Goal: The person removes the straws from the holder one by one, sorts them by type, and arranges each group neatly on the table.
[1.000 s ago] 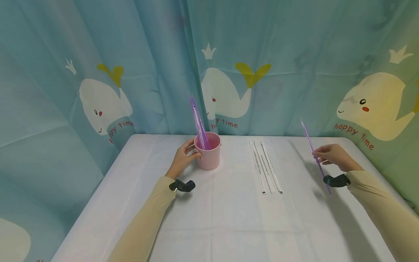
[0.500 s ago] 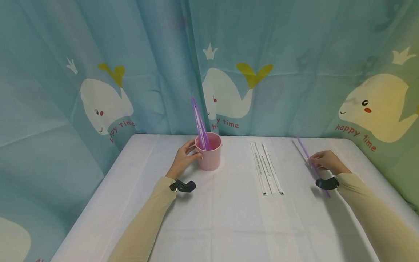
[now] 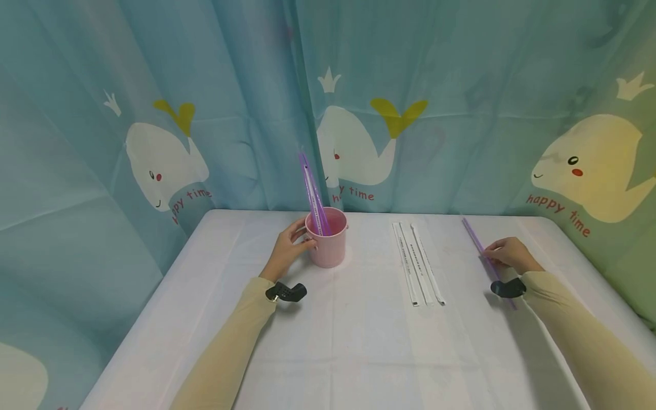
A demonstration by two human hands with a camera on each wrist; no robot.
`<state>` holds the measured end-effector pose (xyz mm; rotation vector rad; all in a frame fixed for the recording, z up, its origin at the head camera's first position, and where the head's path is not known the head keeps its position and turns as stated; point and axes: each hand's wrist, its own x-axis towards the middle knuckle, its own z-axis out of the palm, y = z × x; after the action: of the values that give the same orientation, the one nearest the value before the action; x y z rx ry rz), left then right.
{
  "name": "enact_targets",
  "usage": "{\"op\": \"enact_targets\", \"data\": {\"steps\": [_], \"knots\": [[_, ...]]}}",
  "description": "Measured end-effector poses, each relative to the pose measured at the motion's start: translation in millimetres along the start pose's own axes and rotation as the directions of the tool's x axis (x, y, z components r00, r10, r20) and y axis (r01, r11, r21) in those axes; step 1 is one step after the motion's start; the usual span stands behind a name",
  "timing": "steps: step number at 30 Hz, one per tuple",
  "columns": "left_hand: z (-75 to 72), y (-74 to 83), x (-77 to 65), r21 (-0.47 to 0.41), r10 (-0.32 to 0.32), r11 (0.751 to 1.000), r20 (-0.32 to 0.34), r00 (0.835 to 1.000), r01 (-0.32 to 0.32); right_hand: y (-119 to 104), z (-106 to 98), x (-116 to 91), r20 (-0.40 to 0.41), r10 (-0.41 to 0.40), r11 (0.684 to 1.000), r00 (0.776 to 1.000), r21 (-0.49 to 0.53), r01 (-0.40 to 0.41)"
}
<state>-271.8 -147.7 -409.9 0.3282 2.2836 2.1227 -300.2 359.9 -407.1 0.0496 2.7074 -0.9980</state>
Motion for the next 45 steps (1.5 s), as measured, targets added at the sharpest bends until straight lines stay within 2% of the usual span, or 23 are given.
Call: {"op": "enact_targets", "data": {"steps": [6, 13, 15, 18, 20, 22, 31, 39, 45], "knots": [[3.1, 18.7, -8.9, 0.017, -0.002, 1.000, 0.016, 1.000, 0.002, -2, 1, 1, -0.015, 0.010, 0.998, 1.000, -0.062, -0.011], [3.1, 18.5, -9.1, 0.009, -0.015, 1.000, 0.006, 1.000, 0.015, -4, 2, 2, -0.021, -0.016, 0.996, 1.000, -0.093, 0.014], [1.8, 11.1, -5.7, 0.008, -0.006, 1.000, -0.001, 1.000, 0.006, -4, 1, 2, -0.017, -0.015, 0.995, 1.000, -0.097, 0.013], [2.3, 11.4, -5.4, 0.010, -0.007, 1.000, 0.000, 1.000, 0.007, -5, 0, 1, -0.007, -0.011, 0.995, 1.000, -0.100, 0.010], [2.5, 12.3, -6.0, 0.010, -0.006, 1.000, 0.000, 1.000, 0.006, -5, -1, 0, 0.005, -0.012, 0.996, 1.000, -0.094, 0.012], [3.8, 19.7, -9.5, 0.003, -0.019, 1.000, 0.005, 1.000, 0.019, -5, -3, 0, 0.019, -0.016, 0.996, 1.000, -0.083, 0.017], [3.9, 20.2, -10.2, -0.009, -0.015, 1.000, 0.005, 1.000, 0.015, -9, -18, -7, 0.116, -0.025, 1.000, 0.993, 0.003, 0.024], [2.9, 18.7, -9.4, 0.005, -0.016, 1.000, 0.010, 1.000, 0.016, -36, -39, -24, 0.115, -0.114, 0.993, 0.987, 0.009, 0.114], [0.2, -0.2, -0.4, -0.007, -0.003, 1.000, 0.000, 1.000, 0.003, -72, -49, -38, 0.091, -0.211, 0.977, 0.973, -0.021, 0.214]]}}
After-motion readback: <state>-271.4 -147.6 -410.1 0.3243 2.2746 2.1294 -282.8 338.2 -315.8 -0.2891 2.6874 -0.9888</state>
